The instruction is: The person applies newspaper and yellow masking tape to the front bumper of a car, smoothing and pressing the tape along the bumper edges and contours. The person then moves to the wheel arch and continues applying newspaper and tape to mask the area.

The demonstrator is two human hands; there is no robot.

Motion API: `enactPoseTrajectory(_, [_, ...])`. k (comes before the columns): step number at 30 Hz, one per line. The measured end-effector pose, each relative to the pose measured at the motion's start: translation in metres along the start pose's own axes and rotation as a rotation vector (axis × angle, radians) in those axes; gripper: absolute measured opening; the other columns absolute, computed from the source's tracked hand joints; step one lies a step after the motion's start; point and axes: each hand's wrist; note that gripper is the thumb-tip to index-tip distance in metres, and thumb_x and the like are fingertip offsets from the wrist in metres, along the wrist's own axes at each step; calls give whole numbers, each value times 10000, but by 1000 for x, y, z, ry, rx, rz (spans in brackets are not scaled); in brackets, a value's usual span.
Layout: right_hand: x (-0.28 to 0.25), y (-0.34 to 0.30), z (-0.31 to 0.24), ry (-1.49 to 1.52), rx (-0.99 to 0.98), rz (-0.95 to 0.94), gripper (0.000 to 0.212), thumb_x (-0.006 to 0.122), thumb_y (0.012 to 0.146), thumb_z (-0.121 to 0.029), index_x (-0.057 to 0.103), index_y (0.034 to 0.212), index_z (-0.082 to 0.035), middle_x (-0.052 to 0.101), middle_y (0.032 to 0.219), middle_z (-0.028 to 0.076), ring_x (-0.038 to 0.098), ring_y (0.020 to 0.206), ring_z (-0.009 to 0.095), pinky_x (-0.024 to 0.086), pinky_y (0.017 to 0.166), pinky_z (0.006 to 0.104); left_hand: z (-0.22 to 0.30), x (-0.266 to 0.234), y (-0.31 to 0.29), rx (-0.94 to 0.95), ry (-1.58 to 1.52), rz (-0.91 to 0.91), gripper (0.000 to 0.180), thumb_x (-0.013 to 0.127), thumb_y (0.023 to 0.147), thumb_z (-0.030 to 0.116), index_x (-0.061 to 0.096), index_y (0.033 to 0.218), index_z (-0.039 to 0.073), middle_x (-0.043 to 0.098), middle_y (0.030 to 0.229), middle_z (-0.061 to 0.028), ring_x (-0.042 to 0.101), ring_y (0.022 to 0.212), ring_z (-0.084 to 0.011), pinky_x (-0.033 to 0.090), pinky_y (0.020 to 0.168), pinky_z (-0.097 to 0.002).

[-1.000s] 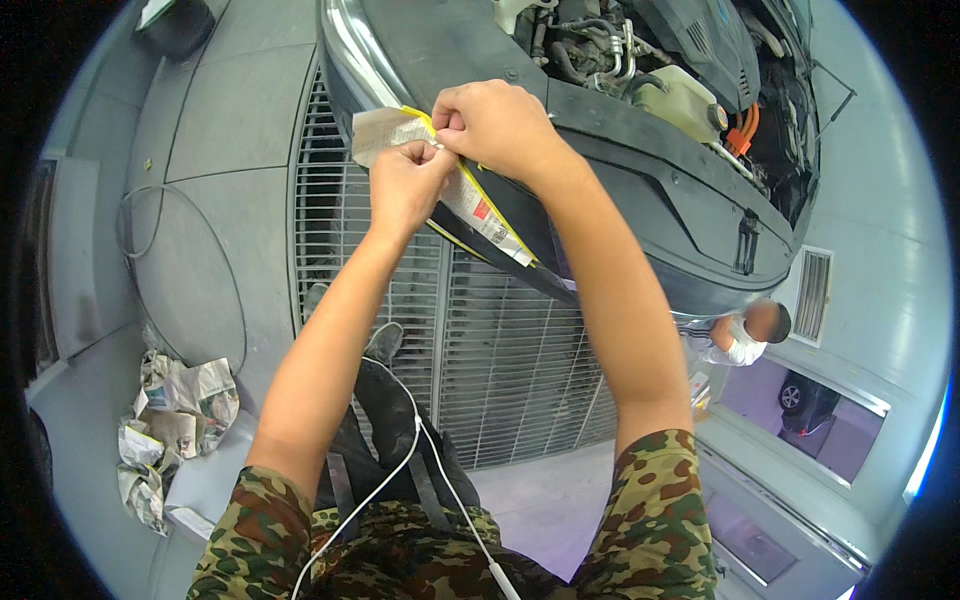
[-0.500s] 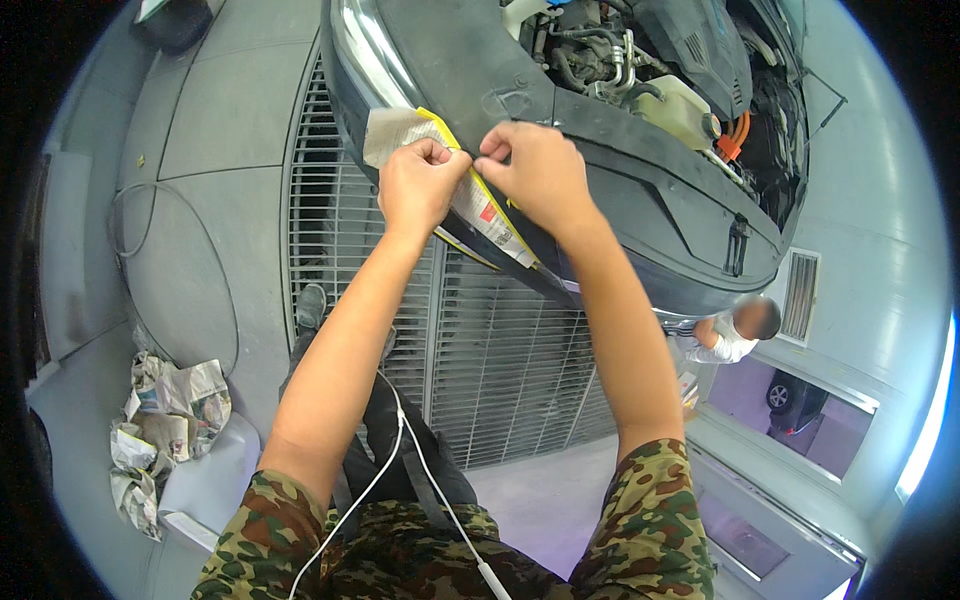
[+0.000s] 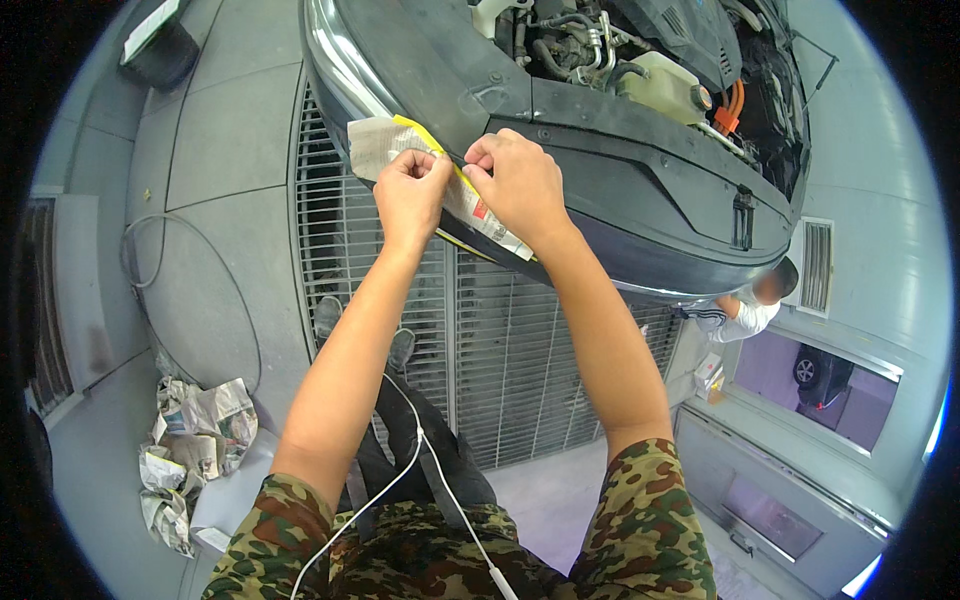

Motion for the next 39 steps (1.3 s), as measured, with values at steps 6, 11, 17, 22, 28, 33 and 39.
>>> enactPoseTrajectory(6, [1,0,3,18,-20,7,149,773,893,-234,781,963,-103,748,950,58,762,894,270,586,767,422,5,4,2,-23,30,25,230,777,782,265,716,762,45,717,695,-59,694,660,-212,550,685,-374])
enactPoseTrajectory(11, [-11,23,-2,54,-43,-38,230,804,880,-220,776,1032,-50,756,891,88,732,852,278,557,777,385,5,6,-1,-12,-1,68,219,794,775,255,718,793,50,708,686,-62,688,650,-207,547,675,-362])
enactPoseTrajectory(17, [-21,91,-20,-4,-376,-197,283,765,865,-180,759,1114,-45,725,904,101,715,872,315,559,830,404,-8,13,-7,73,-113,130,228,826,816,244,734,893,50,720,721,-51,682,647,-178,548,678,-347])
enactPoseTrajectory(22, [-25,108,-33,-198,-326,-440,240,763,842,-231,802,1049,-117,784,966,61,755,921,287,592,800,423,-11,15,-6,120,-213,124,186,823,902,157,721,909,2,668,712,-7,584,659,-84,514,662,-276])
enactPoseTrajectory(28, [-23,111,-38,-173,-344,-460,199,758,850,-206,757,987,-62,744,859,100,719,830,289,557,753,418,-2,7,-3,-52,-79,59,237,829,826,273,732,879,63,693,708,-43,674,658,-193,549,687,-372])
enactPoseTrajectory(33, [-24,95,-35,-156,-425,-400,165,718,866,-231,774,968,-115,788,896,89,752,858,311,580,763,439,13,9,-7,-90,13,115,308,849,797,294,670,915,74,674,741,-58,693,704,-298,537,703,-429])
enactPoseTrajectory(39, [-25,85,-32,-191,-408,-304,152,713,900,-252,767,975,-132,791,922,54,756,872,301,582,740,420,24,27,-16,64,184,354,467,847,805,264,553,1123,89,619,1096,-100,647,1067,-352,441,914,-519])
Point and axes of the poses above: each hand's wrist, its own y-axis towards the middle knuckle, its own x-axis out of the palm, z = x × y
